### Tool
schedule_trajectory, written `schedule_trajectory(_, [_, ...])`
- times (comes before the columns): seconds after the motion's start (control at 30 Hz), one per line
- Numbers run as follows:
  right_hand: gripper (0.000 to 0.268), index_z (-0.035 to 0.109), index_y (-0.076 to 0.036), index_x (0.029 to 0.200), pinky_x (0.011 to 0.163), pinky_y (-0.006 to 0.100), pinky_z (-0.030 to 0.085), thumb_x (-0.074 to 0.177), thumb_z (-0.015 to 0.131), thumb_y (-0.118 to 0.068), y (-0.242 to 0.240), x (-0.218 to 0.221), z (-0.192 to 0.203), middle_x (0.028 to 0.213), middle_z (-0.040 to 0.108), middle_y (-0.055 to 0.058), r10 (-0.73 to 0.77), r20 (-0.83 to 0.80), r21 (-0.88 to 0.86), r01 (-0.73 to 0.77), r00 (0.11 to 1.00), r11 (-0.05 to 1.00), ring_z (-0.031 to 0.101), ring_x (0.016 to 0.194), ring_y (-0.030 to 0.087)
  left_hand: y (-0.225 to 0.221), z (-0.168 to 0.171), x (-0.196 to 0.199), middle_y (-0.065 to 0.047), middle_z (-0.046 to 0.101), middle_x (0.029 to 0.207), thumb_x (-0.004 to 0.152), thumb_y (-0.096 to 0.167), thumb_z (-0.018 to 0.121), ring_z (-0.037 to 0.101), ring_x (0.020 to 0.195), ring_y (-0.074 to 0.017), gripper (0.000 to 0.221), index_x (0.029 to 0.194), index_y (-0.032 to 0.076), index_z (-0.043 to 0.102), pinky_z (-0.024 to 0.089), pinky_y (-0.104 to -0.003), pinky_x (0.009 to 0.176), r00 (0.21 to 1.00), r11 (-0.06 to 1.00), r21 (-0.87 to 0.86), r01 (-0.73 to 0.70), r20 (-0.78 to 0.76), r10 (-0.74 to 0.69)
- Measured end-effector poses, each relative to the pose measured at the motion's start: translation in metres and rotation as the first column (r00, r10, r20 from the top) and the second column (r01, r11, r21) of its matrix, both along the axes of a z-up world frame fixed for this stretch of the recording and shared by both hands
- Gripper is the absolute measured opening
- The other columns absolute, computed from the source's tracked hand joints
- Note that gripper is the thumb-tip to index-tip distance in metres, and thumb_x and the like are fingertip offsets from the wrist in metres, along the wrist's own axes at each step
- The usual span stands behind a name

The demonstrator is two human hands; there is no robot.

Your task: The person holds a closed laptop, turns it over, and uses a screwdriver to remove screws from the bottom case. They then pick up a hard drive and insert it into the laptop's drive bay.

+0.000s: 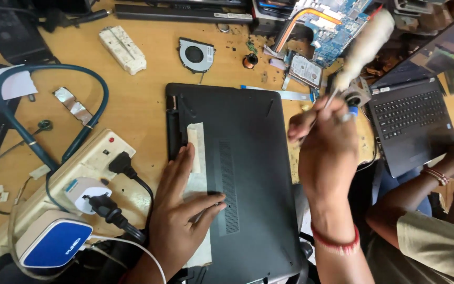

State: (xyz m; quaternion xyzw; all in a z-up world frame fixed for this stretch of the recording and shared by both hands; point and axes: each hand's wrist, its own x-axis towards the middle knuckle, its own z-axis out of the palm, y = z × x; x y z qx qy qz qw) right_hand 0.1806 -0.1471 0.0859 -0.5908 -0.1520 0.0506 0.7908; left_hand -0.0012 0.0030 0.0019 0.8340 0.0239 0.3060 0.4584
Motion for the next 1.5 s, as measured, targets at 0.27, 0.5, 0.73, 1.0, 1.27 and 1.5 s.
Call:
schedule_trajectory(0.27, [0.005,0.064,0.006,0.097,0.078,0.038,0.07,0.093,0.066,0.003,-0.015,-0.085,-0.013,0.094,0.074,0.021,0.266,0.075,-0.389,-0.217,0.961,0.895,0.08,0.087,0.033,-0.001,-0.004,-0.001,-0.023,0.031,0.162,0.09,0.021,0.079,0.038,0.151,-0.0456,0.011,0.099,0.018,0.084,0.035,-0.061,0.121,1.0,1.0,0.006,-0.008,0.003,0.008])
schedule_trajectory(0.5, [0.006,0.067,0.005,0.094,0.089,0.034,0.071,0.091,0.068,0.001,-0.017,-0.104,-0.02,0.094,0.073,0.017,0.3,0.233,-0.49,-0.155,0.925,0.858,0.082,0.091,0.029,-0.002,-0.004,-0.001,-0.024,0.03,0.162,0.093,0.018,0.075,0.034,0.152,-0.0479,0.011,0.1,0.017,0.083,0.034,-0.063,0.121,1.0,1.0,0.007,0.003,0.007,-0.003])
schedule_trajectory(0.73, [0.007,0.067,0.003,0.097,0.091,0.034,0.07,0.093,0.068,-0.002,-0.012,-0.105,-0.017,0.096,0.076,0.018,0.332,0.234,-0.491,-0.184,0.914,0.852,0.082,0.095,0.028,-0.002,-0.002,-0.001,-0.024,0.03,0.162,0.094,0.019,0.073,0.035,0.152,-0.0474,0.012,0.098,0.017,0.083,0.035,-0.062,0.12,1.0,1.0,0.019,0.001,-0.013,-0.001])
schedule_trajectory(1.0, [0.007,0.071,0.001,0.096,0.09,0.033,0.069,0.094,0.068,-0.005,-0.012,-0.106,-0.02,0.098,0.075,0.016,0.377,0.288,-0.547,-0.172,0.88,0.819,0.08,0.094,0.026,-0.002,-0.004,-0.002,-0.024,0.031,0.162,0.092,0.018,0.075,0.037,0.151,-0.0467,0.009,0.096,0.018,0.082,0.035,-0.061,0.119,1.0,1.0,0.028,-0.012,-0.004,0.012])
schedule_trajectory(1.27, [0.005,0.069,0.001,0.093,0.091,0.037,0.07,0.095,0.067,-0.004,-0.012,-0.109,-0.013,0.096,0.075,0.018,0.33,0.175,-0.449,-0.223,0.928,0.865,0.082,0.095,0.03,-0.002,-0.003,-0.002,-0.026,0.029,0.162,0.091,0.016,0.073,0.036,0.151,-0.0494,0.009,0.094,0.016,0.082,0.034,-0.063,0.119,1.0,1.0,0.021,0.002,-0.014,-0.001])
schedule_trajectory(1.5, [0.002,0.068,0.001,0.094,0.092,0.037,0.07,0.093,0.068,-0.001,-0.014,-0.108,-0.017,0.094,0.074,0.018,0.331,0.213,-0.452,-0.208,0.919,0.867,0.081,0.092,0.03,-0.002,-0.002,-0.002,-0.026,0.03,0.162,0.092,0.016,0.071,0.036,0.15,-0.0497,0.011,0.093,0.015,0.082,0.036,-0.063,0.118,1.0,1.0,0.017,-0.002,-0.009,0.003])
